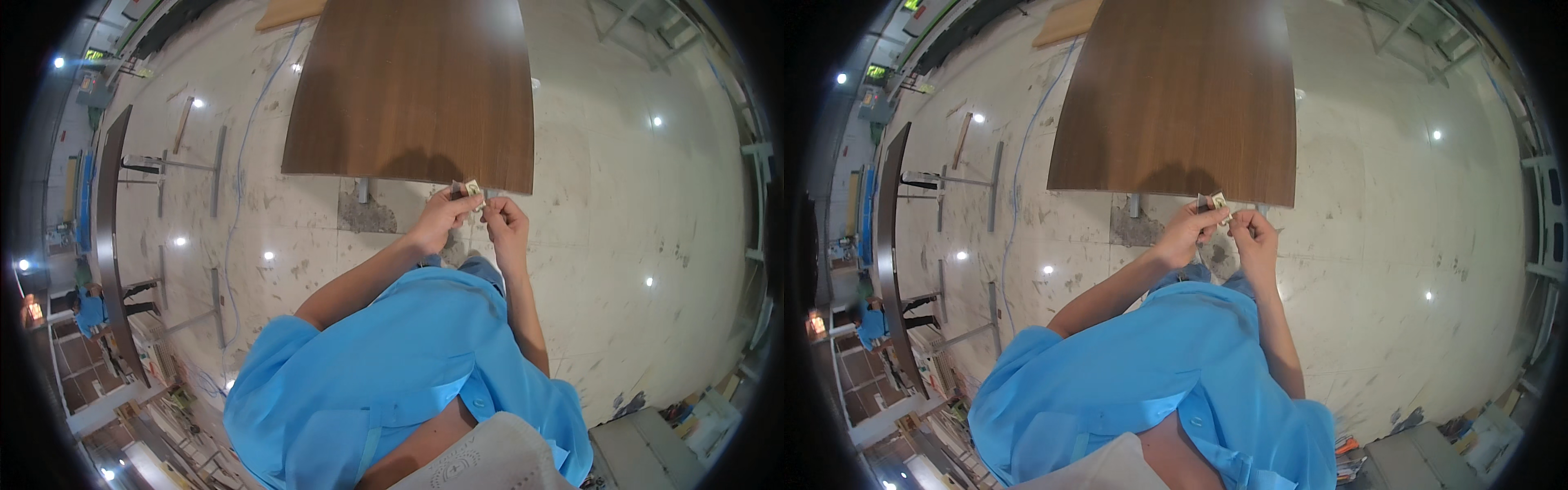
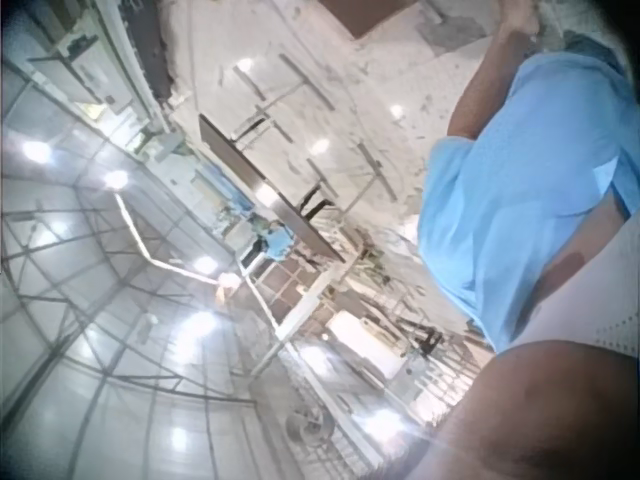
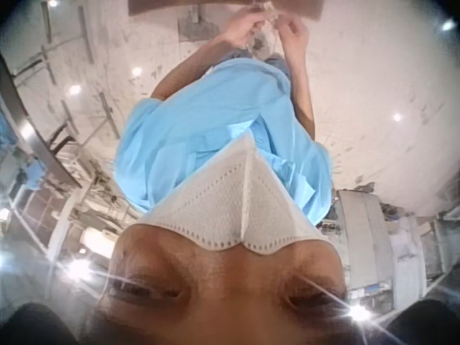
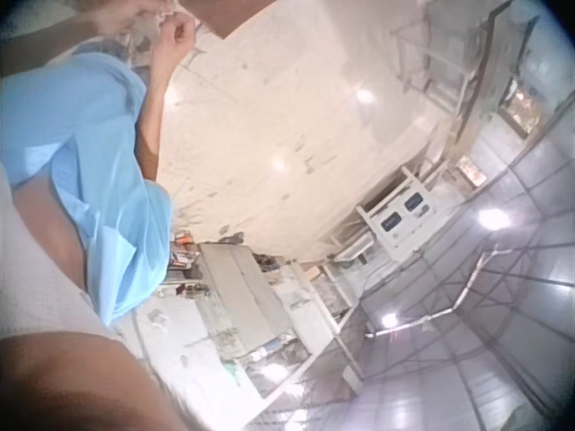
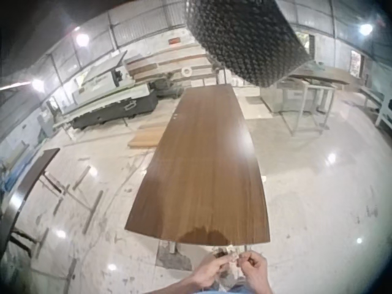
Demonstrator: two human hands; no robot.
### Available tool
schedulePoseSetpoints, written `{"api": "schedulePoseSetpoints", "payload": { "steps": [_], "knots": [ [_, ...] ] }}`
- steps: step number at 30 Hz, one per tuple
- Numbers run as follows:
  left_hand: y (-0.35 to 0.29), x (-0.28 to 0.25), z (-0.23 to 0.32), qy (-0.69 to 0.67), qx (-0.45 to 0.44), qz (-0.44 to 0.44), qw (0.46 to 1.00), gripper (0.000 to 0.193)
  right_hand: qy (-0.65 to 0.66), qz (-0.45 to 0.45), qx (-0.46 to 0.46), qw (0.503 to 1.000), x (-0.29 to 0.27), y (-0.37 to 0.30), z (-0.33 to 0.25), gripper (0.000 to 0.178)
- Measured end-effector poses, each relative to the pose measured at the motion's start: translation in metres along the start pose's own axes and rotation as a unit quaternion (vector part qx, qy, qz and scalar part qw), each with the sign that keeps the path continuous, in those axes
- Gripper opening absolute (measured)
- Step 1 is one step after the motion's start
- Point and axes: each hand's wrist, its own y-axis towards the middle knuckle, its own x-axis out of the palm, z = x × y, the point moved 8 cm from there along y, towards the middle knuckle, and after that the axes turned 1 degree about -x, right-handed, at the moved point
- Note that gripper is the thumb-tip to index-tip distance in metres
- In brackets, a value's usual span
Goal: The person cuts a label from a sheet using scissors, then peels the backing and applies the label to the edge of a wooden tabletop. The person handles the label and scissors directly.
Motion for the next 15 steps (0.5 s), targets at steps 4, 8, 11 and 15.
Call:
{"api": "schedulePoseSetpoints", "payload": {
  "steps": [4,8,11,15],
  "knots": [
    [0.005,-0.007,-0.010,-0.015,0.002,0.028,0.999,0.017,0.031,-0.017,0.009,0.999,-0.003,0.014,0.021,0.005],
    [-0.013,-0.033,-0.020,-0.089,0.026,0.129,0.987,0.014,0.011,-0.084,0.110,0.990,0.013,0.052,0.058,0.010],
    [-0.044,-0.083,-0.021,-0.134,0.048,0.214,0.966,0.016,0.013,-0.134,0.154,0.979,0.052,0.082,0.070,0.011],
    [-0.091,-0.178,-0.023,-0.239,0.065,0.294,0.923,0.016,0.000,-0.186,0.138,0.973,0.134,0.128,0.080,0.013]
  ]
}}
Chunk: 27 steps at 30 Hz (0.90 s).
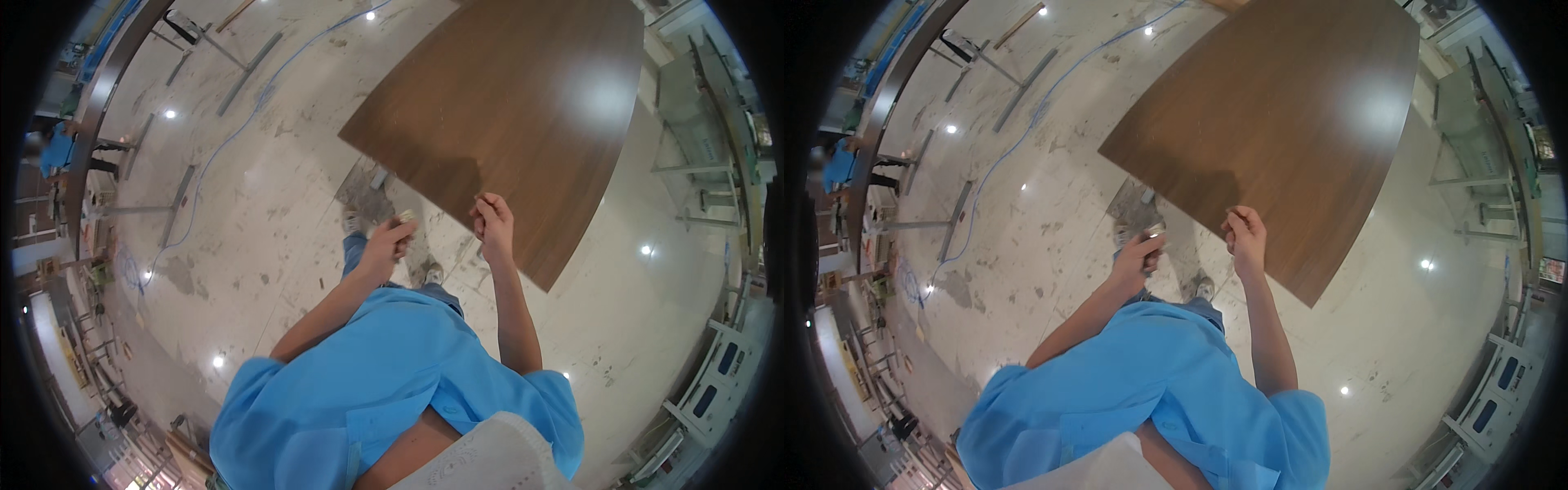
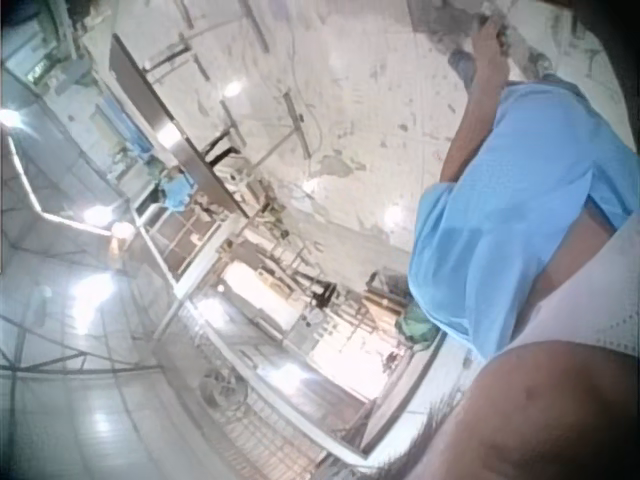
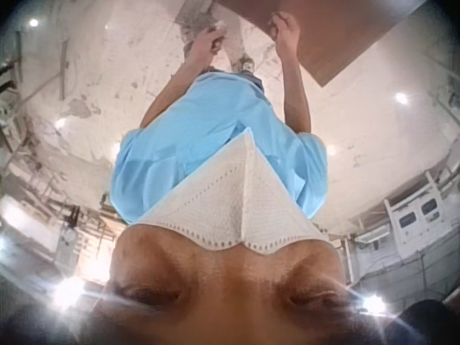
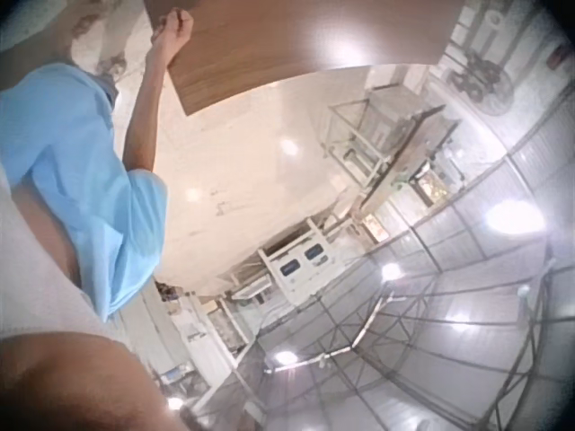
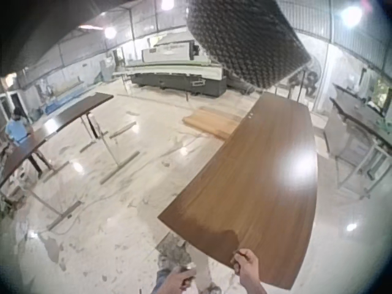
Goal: The person cuts a label from a sheet using scissors, then peels the backing and applies the label to the edge of a wooden tabletop. The person handles the label and scissors directly.
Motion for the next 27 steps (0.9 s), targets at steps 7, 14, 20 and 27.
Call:
{"api": "schedulePoseSetpoints", "payload": {
  "steps": [7,14,20,27],
  "knots": [
    [0.027,-0.160,0.101,-0.110,0.042,0.093,0.989,0.015,-0.496,0.163,-0.151,0.839,0.118,0.146,0.006,0.021],
    [0.046,-0.291,0.281,-0.035,0.127,0.151,0.980,0.014,-0.637,0.302,-0.202,0.680,0.170,0.168,0.014,0.025],
    [0.116,-0.299,0.372,-0.004,0.123,0.127,0.984,0.014,-0.634,0.343,-0.165,0.673,0.161,0.166,0.020,0.025],
    [0.237,-0.219,0.423,0.069,0.015,0.000,0.998,0.016,-0.552,0.490,-0.020,0.674,0.159,0.182,0.007,0.028]
  ]
}}
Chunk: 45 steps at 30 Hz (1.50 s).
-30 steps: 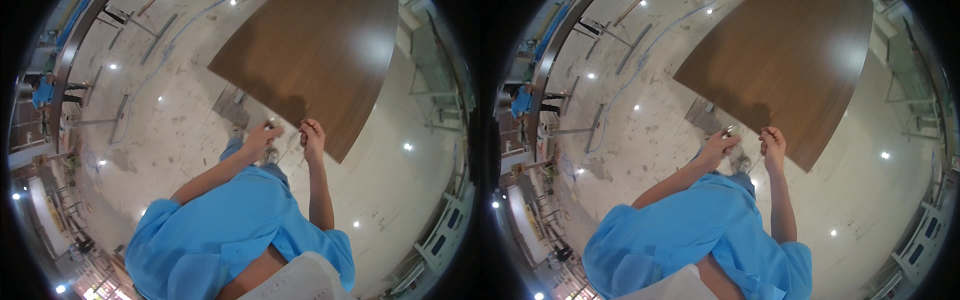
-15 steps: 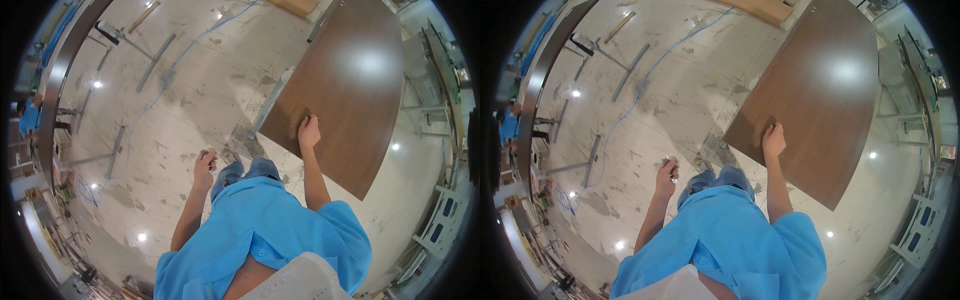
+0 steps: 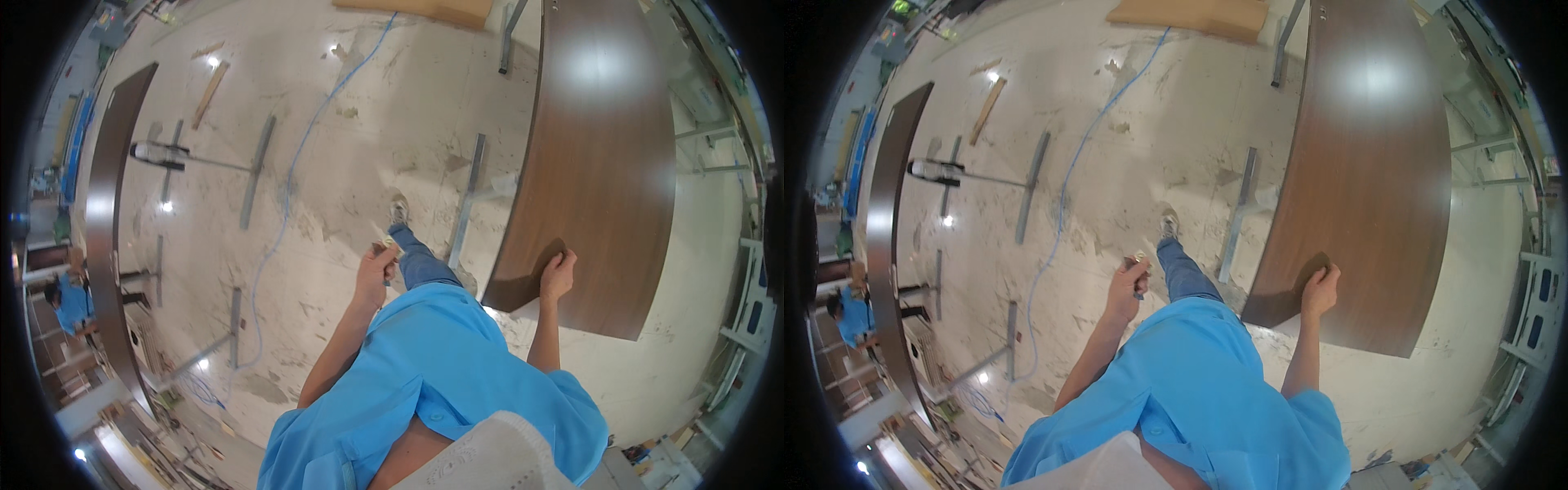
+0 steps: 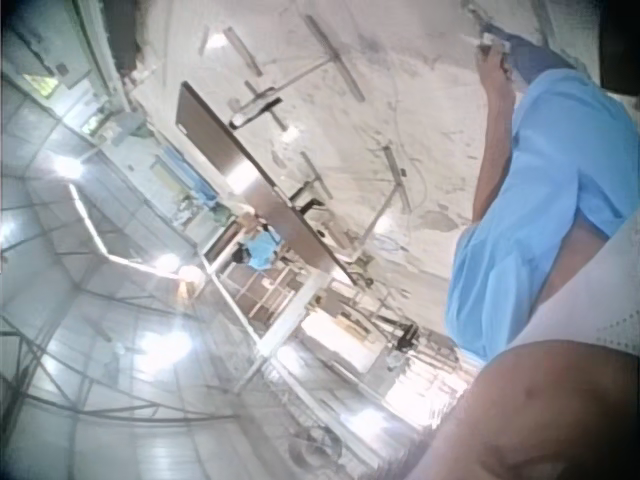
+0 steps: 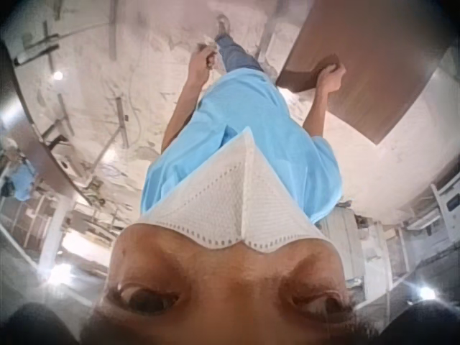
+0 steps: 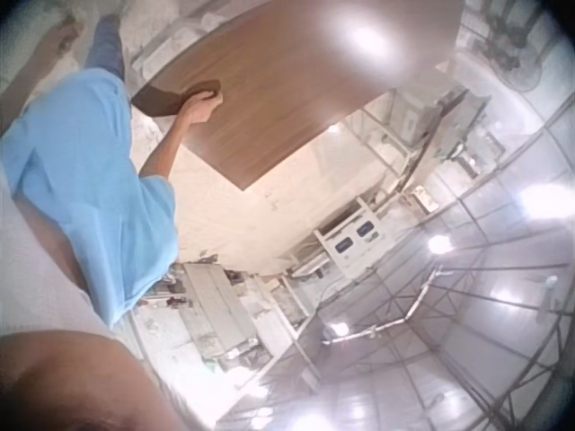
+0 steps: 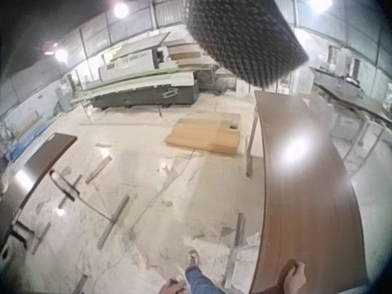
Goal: The person cuts a label from a sheet using scissors, then peels the backing and applies the label to the edge of a wooden tabletop. The person handles the label and scissors directly.
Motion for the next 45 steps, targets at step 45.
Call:
{"api": "schedulePoseSetpoints", "payload": {
  "steps": [45],
  "knots": [
    [1.030,0.445,0.635,0.351,-0.028,0.047,0.935,0.021,0.401,0.078,0.071,0.910,0.228,0.955,-0.700,0.031]
  ]
}}
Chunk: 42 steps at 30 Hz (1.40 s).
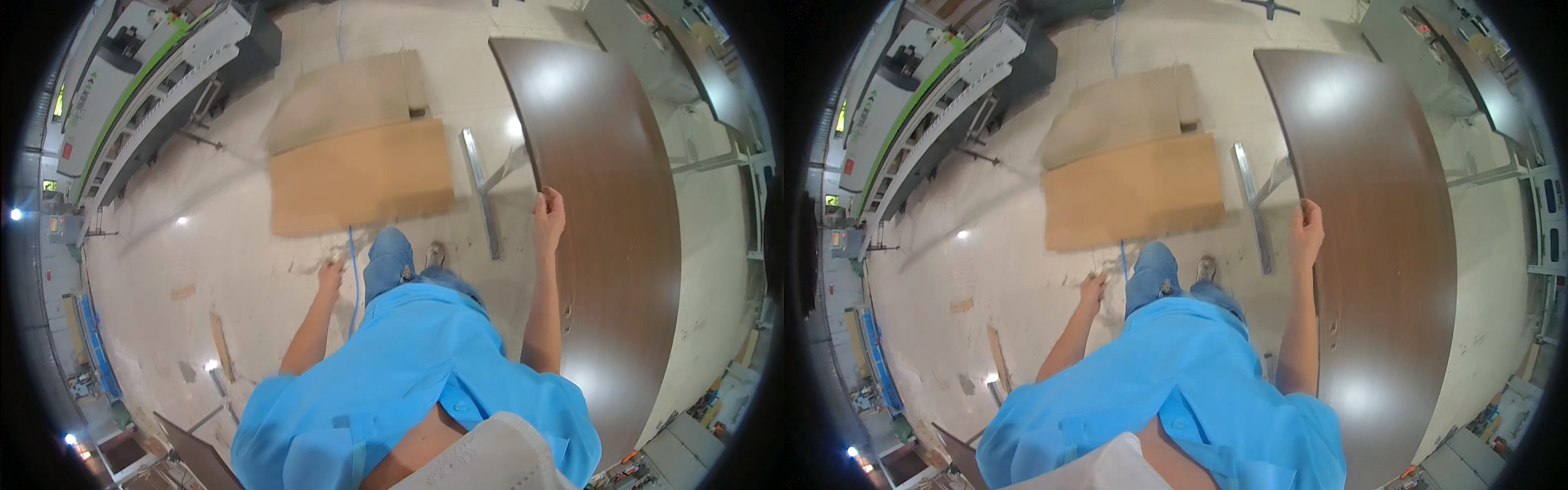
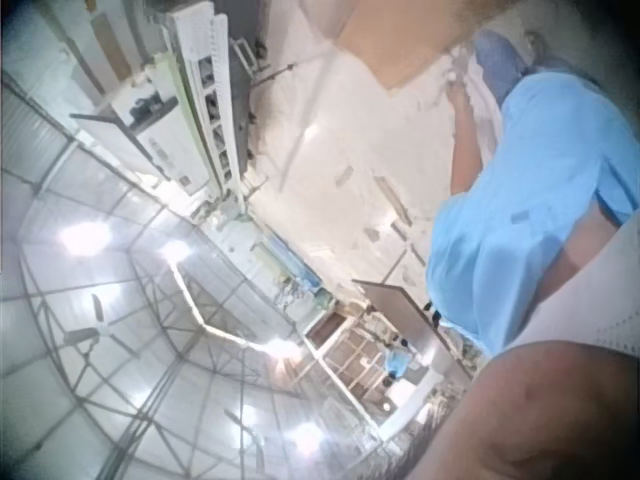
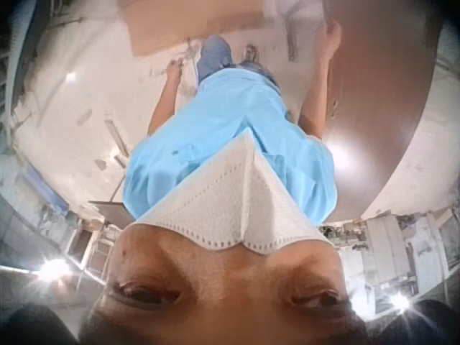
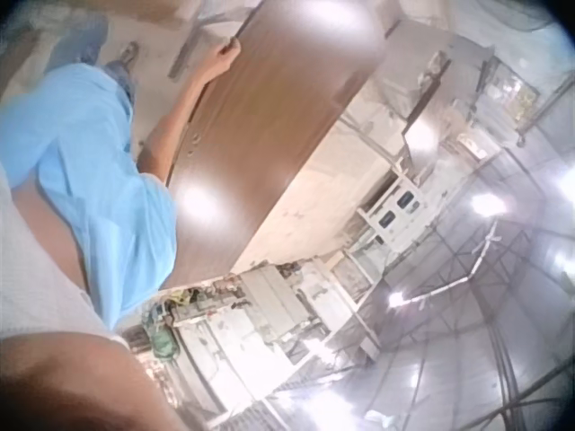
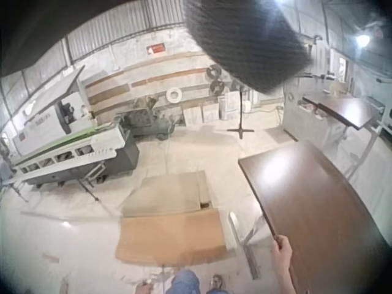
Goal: The person cuts a label from a sheet using scissors, then peels the backing and applies the label to the edge of a wooden tabletop. The person handles the label and scissors directly.
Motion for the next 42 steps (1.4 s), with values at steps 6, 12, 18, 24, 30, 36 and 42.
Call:
{"api": "schedulePoseSetpoints", "payload": {
  "steps": [6,12,18,24,30,36,42],
  "knots": [
    [0.093,-0.054,-0.039,0.004,-0.134,0.135,0.982,0.018,-0.064,-0.027,-0.030,0.997,0.088,0.154,-0.056,0.031],
    [0.249,0.046,0.073,0.133,-0.072,0.012,0.988,0.027,-0.234,0.104,0.001,0.967,0.113,0.312,-0.049,0.033],
    [0.439,0.248,0.445,0.111,0.093,-0.051,0.988,0.022,-0.381,0.174,0.266,0.868,0.096,0.375,0.031,0.046],
    [0.454,0.512,0.750,0.057,0.200,-0.236,0.949,0.018,-0.411,0.276,0.314,0.810,0.123,0.360,0.068,0.042],
    [0.374,0.763,0.750,0.203,0.182,-0.396,0.877,0.015,-0.424,0.348,0.292,0.784,0.120,0.353,0.078,0.034],
    [0.266,0.885,0.637,0.463,0.091,-0.546,0.692,0.023,-0.424,0.390,0.360,0.734,0.118,0.345,0.078,0.031],
    [0.264,0.957,0.653,0.500,0.209,-0.604,0.584,0.025,-0.455,0.398,0.433,0.669,0.112,0.346,0.073,0.029]
  ]
}}
